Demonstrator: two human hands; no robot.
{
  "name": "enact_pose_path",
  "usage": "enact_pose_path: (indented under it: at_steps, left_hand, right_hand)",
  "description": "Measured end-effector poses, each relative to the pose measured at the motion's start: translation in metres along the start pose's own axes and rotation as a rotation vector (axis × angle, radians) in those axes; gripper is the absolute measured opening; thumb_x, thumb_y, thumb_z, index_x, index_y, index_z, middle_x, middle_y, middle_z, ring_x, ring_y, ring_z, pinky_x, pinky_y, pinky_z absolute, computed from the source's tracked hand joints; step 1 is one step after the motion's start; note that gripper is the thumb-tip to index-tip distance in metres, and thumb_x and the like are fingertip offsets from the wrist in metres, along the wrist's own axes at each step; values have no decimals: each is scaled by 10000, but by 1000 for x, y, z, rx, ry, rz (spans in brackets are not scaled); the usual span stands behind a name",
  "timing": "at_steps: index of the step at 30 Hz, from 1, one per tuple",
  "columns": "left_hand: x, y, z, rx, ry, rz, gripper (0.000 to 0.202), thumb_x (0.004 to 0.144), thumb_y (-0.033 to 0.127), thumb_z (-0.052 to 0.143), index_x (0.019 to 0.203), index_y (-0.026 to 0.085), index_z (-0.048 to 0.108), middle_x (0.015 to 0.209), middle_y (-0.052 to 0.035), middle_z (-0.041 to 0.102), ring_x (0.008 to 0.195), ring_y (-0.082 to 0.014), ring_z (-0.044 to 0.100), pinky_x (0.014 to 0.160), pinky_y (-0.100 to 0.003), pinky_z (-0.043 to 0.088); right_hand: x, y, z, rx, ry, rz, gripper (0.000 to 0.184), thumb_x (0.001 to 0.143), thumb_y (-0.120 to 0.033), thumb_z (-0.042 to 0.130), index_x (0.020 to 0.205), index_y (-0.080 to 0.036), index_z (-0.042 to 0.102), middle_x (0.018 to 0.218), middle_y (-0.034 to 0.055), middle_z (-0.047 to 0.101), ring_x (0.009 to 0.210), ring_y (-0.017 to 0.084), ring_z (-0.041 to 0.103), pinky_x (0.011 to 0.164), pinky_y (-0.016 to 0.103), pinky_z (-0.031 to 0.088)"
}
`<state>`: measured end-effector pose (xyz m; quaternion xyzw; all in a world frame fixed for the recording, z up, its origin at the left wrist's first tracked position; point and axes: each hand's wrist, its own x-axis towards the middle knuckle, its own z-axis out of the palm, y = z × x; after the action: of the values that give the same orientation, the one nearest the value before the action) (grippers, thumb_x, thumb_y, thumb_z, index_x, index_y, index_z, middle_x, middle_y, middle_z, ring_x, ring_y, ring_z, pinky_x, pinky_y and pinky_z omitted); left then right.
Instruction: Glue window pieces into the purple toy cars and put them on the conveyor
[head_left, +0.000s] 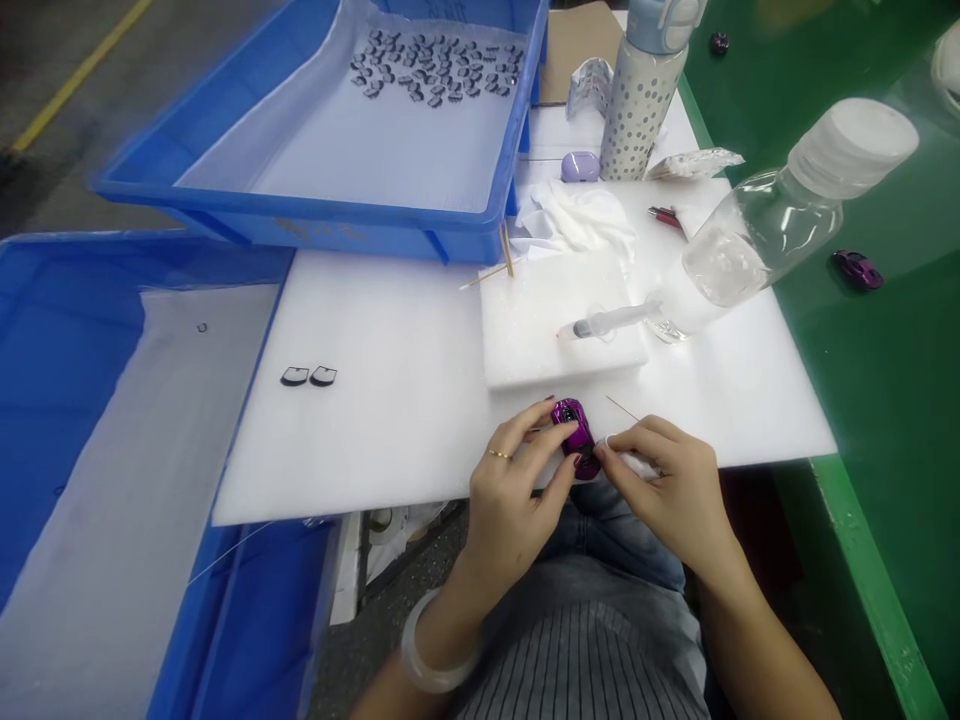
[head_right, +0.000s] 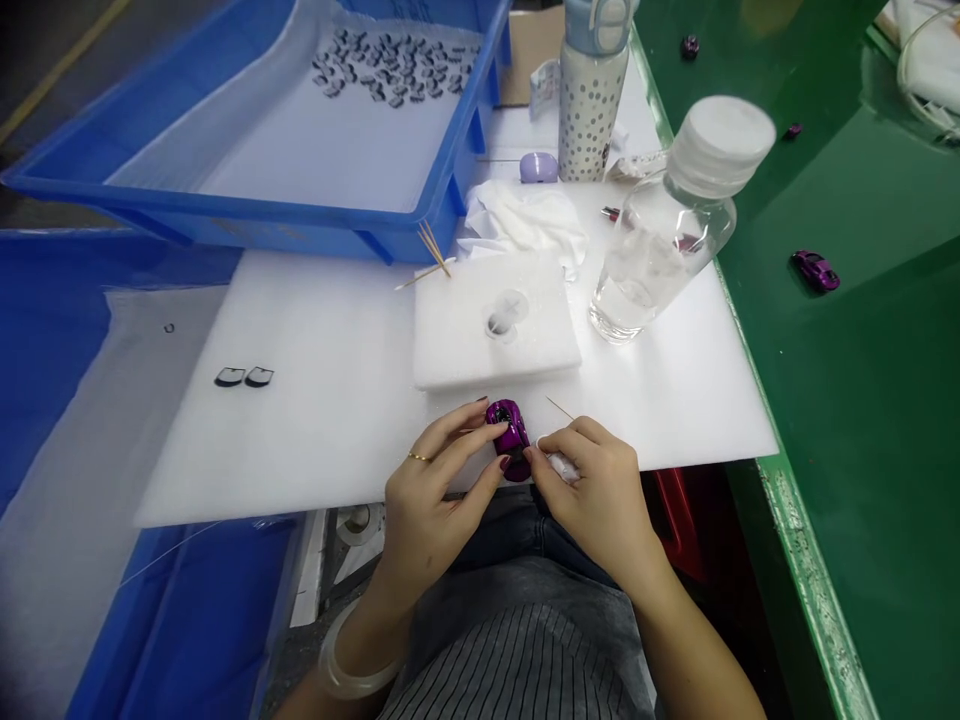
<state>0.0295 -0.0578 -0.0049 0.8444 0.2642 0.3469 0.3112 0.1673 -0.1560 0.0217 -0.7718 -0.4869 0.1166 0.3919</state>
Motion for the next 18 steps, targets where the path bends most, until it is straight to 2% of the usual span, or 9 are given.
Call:
enact_pose_path:
  at_steps: [4, 6, 8, 10, 11, 13, 15, 18]
  left_hand:
    - [2, -2, -6, 8, -53, -5, 237, 910, 138, 622, 1139, 185, 660, 1252, -88, 638, 1138, -217, 613, 986, -379, 539]
    - [4, -3, -11, -15, -151, -15, 314, 875, 185, 692, 1185, 198, 643, 1312, -87, 606, 1179, -231, 586, 992, -385, 539]
    - [4, -4, -16, -11, -228, -11, 418, 826, 200, 752, 1223, 208, 623, 1362, -86, 572, 1216, -248, 557, 1007, -402, 532]
    - [4, -5, -17, 17, -221, 4, 444, 812, 161, 755, 1230, 209, 611, 1365, -84, 569, 1227, -250, 544, 1021, -416, 521]
    - [3, -6, -16, 28, -200, 12, 439, 814, 135, 742, 1227, 210, 610, 1350, -80, 578, 1219, -244, 547, 1022, -415, 519]
    - [2, -6, -14, 36, -173, 20, 443, 809, 115, 736, 1222, 210, 608, 1330, -78, 587, 1207, -240, 551, 1014, -412, 524]
    - [1, -6, -12, 37, -165, 21, 449, 801, 122, 747, 1218, 213, 609, 1326, -78, 589, 1199, -243, 555, 1000, -416, 532]
    - [0, -6, -9, 24, -149, 22, 428, 798, 146, 759, 1195, 221, 617, 1308, -79, 599, 1176, -251, 570, 961, -420, 552]
  right_hand:
    - [2, 5, -2, -28, -46, -60, 123, 866, -159, 648, 743, -156, 635, 680, -22, 574, 559, 49, 525, 487, 174, 406]
    - [-1, 9, -3, -34, 14, -151, 49, 869, -126, 643, 833, -155, 660, 728, -8, 598, 604, 53, 562, 513, 159, 440]
    - [-5, 10, 0, -88, 123, -281, 108, 859, -85, 648, 947, -143, 670, 797, 21, 623, 669, 65, 593, 560, 153, 480]
    - [-11, 6, 6, -171, 162, -398, 179, 855, -61, 636, 1021, -123, 664, 849, 54, 629, 716, 89, 599, 605, 179, 510]
    - [-13, 3, 9, -202, 141, -429, 184, 860, -60, 623, 1030, -116, 664, 855, 63, 626, 721, 98, 595, 614, 194, 517]
    - [-14, -2, 11, -244, 77, -421, 147, 877, -71, 594, 996, -115, 669, 829, 62, 619, 696, 103, 584, 598, 206, 509]
    - [-10, -2, 3, -292, 75, -360, 102, 886, -91, 591, 941, -135, 666, 788, 40, 628, 632, 87, 574, 553, 199, 481]
    - [4, 11, -24, -407, 220, -247, 66, 879, -164, 646, 943, -184, 643, 788, 18, 673, 631, 104, 608, 547, 232, 461]
